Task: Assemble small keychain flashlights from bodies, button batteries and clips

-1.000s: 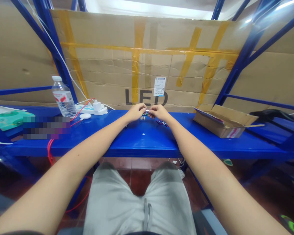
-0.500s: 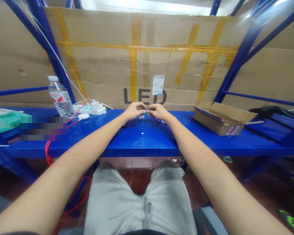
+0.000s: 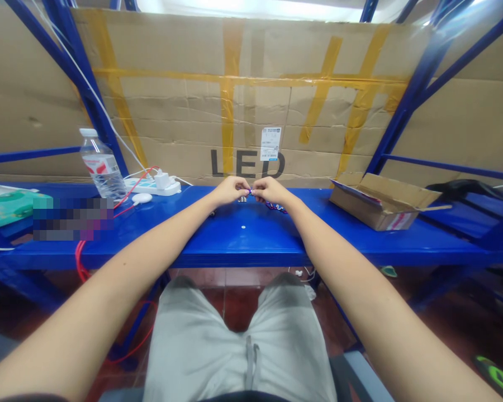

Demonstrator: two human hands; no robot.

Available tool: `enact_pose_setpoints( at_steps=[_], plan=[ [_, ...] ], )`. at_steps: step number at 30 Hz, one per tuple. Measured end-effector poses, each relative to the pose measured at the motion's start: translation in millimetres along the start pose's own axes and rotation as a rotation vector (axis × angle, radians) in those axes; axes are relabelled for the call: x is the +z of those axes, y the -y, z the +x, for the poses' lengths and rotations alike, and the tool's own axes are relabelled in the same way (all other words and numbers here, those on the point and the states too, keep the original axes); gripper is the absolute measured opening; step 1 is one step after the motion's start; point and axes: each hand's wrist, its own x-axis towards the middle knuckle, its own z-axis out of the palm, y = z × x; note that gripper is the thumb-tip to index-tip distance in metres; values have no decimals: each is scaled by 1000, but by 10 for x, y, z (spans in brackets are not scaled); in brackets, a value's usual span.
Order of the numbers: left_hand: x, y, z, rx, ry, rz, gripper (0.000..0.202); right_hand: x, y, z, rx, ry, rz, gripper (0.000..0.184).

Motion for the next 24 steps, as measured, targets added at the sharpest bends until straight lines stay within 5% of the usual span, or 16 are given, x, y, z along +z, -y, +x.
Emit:
enact_pose_setpoints(
  at_steps=[9, 15, 24],
  plan=[
    [33, -65, -15, 37, -86, -58, 15, -19, 13, -4, 26, -33, 140, 23],
    [27, -126, -17, -88, -29, -35, 10, -25, 12, 5, 8, -60, 94, 19],
    [30, -164, -32, 54, -90, 41, 6, -46, 7, 9, 29, -55, 145, 20]
  ],
)
